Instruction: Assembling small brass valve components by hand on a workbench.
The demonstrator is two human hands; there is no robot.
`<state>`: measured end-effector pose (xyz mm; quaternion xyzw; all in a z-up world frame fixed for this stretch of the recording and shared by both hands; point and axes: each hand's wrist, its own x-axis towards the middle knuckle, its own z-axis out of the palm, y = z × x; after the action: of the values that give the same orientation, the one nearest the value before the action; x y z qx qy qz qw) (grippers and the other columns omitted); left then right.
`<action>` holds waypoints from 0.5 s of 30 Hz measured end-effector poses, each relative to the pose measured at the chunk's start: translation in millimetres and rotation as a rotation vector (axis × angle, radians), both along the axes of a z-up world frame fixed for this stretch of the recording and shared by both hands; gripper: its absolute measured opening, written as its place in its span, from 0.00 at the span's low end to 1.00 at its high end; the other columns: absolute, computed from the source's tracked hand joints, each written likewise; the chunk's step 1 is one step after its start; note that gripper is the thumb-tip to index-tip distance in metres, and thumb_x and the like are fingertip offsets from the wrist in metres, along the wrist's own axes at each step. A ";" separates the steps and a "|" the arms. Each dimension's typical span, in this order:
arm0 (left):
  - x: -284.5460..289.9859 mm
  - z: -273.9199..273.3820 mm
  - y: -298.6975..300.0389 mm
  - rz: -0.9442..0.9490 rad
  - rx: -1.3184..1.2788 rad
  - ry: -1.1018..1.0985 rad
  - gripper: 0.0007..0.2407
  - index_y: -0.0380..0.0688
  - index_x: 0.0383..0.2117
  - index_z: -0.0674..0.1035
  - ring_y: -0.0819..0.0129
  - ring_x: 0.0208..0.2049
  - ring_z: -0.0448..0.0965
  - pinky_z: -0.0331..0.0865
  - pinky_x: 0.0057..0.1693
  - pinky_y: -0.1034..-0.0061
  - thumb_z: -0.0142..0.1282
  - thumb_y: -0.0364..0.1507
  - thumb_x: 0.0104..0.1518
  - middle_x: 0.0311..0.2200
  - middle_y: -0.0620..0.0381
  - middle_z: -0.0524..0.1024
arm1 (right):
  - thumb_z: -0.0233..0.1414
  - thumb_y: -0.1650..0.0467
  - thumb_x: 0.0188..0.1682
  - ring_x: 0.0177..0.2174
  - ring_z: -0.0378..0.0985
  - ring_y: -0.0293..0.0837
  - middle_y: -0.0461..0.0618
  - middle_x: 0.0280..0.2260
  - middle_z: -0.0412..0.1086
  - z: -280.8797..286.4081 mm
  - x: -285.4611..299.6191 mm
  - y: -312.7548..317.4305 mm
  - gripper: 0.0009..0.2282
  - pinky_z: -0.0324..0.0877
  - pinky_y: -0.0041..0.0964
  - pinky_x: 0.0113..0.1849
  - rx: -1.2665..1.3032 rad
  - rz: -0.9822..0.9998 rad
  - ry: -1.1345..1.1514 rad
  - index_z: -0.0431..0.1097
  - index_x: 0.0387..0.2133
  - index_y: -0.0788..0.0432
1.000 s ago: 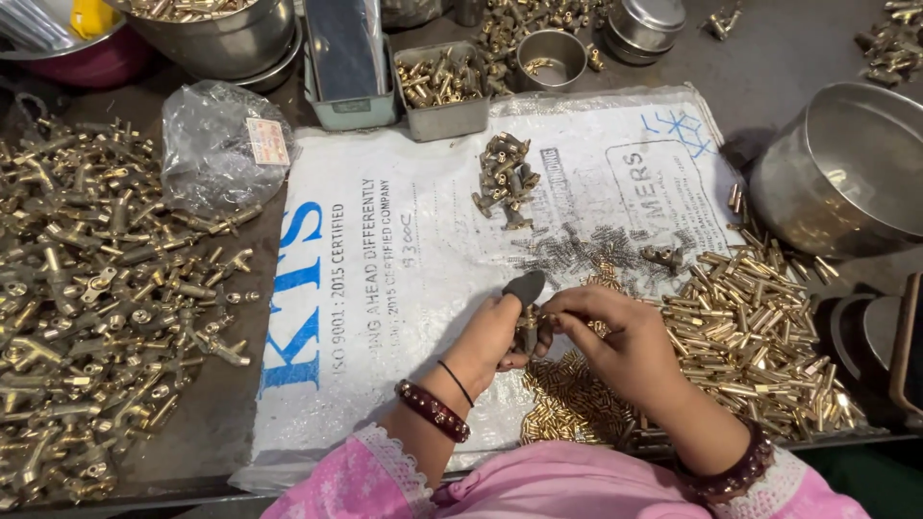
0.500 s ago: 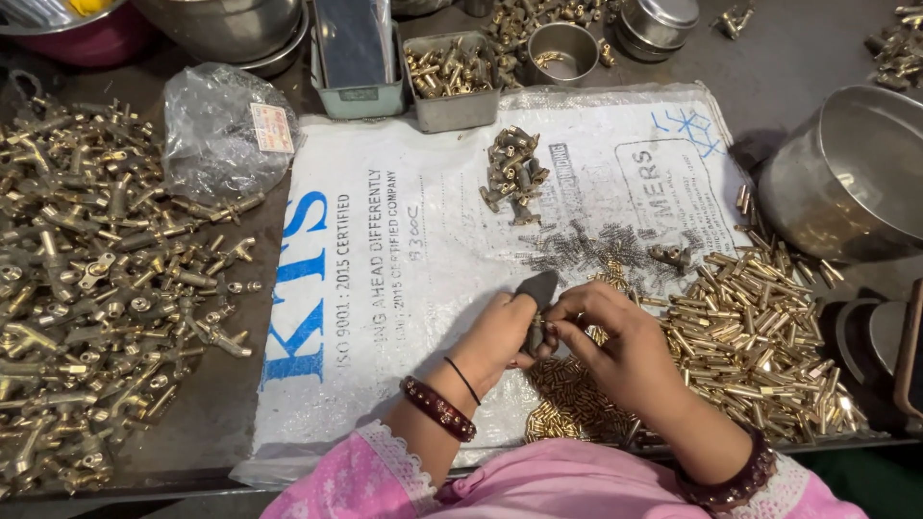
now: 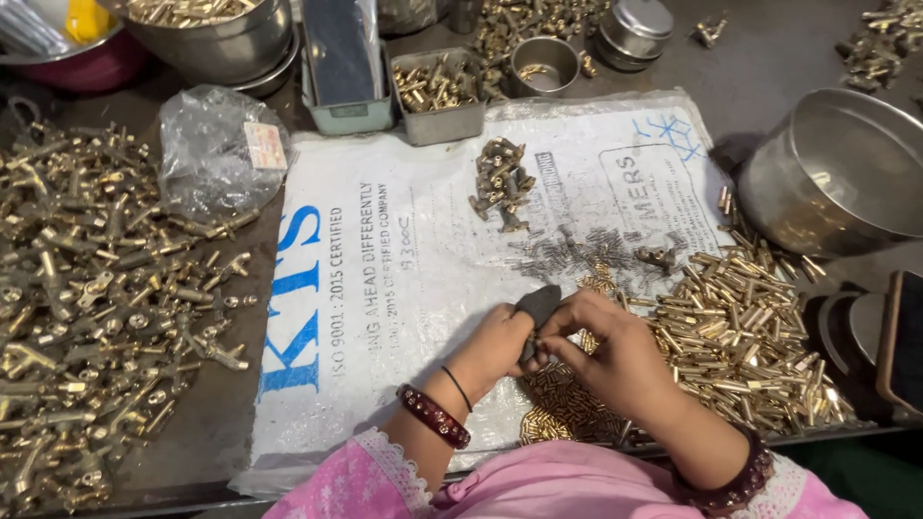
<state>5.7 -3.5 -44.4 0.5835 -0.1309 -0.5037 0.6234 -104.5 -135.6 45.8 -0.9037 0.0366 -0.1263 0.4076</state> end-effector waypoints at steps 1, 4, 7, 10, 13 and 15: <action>-1.2 -0.7 -0.4 0.000 0.000 0.000 0.16 0.41 0.30 0.80 0.78 0.18 0.74 0.63 0.25 0.85 0.40 0.37 0.65 0.20 0.60 0.77 | 0.63 0.76 0.40 0.35 0.81 0.42 0.48 0.32 0.75 -0.7 -0.9 -1.0 0.06 0.75 0.36 0.38 -0.029 -0.013 0.013 0.75 0.30 0.61; -6.6 16.3 3.0 0.006 -0.034 -0.012 0.18 0.43 0.29 0.80 0.80 0.17 0.72 0.61 0.24 0.85 0.41 0.41 0.66 0.20 0.62 0.76 | 0.63 0.75 0.41 0.35 0.81 0.40 0.47 0.33 0.76 -18.1 7.1 -33.7 0.06 0.77 0.34 0.40 0.104 0.020 0.091 0.75 0.30 0.60; -1.7 19.4 6.1 0.019 -0.107 -0.040 0.18 0.43 0.29 0.80 0.79 0.16 0.70 0.59 0.22 0.85 0.43 0.41 0.67 0.20 0.62 0.76 | 0.61 0.73 0.45 0.37 0.83 0.40 0.47 0.37 0.79 -20.2 28.0 -88.6 0.04 0.79 0.34 0.43 0.267 -0.137 0.172 0.77 0.33 0.58; 1.1 -0.6 6.0 0.050 -0.189 -0.022 0.15 0.40 0.27 0.79 0.76 0.16 0.72 0.59 0.21 0.83 0.47 0.37 0.67 0.21 0.59 0.76 | 0.61 0.68 0.45 0.40 0.81 0.47 0.51 0.42 0.78 -22.4 29.8 -128.2 0.09 0.75 0.40 0.43 -0.126 -0.446 0.223 0.79 0.37 0.55; 5.4 7.0 6.3 0.112 -0.238 0.062 0.15 0.37 0.25 0.77 0.73 0.16 0.77 0.64 0.22 0.81 0.45 0.33 0.66 0.20 0.55 0.76 | 0.62 0.66 0.45 0.42 0.78 0.52 0.51 0.44 0.77 -52.6 21.0 -152.8 0.11 0.73 0.45 0.44 -0.593 -0.499 0.183 0.81 0.40 0.53; 1.0 20.7 6.5 0.144 -0.243 0.131 0.15 0.35 0.24 0.76 0.71 0.17 0.79 0.67 0.22 0.81 0.43 0.32 0.66 0.19 0.53 0.77 | 0.61 0.66 0.46 0.43 0.79 0.52 0.50 0.44 0.78 -64.8 13.8 -158.1 0.11 0.74 0.45 0.45 -0.665 -0.465 0.136 0.81 0.42 0.50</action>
<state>6.6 3.0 -23.7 0.4776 -0.1080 -0.4752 0.7311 -90.7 -293.7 -19.0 -0.9600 0.2240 -0.1601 0.0506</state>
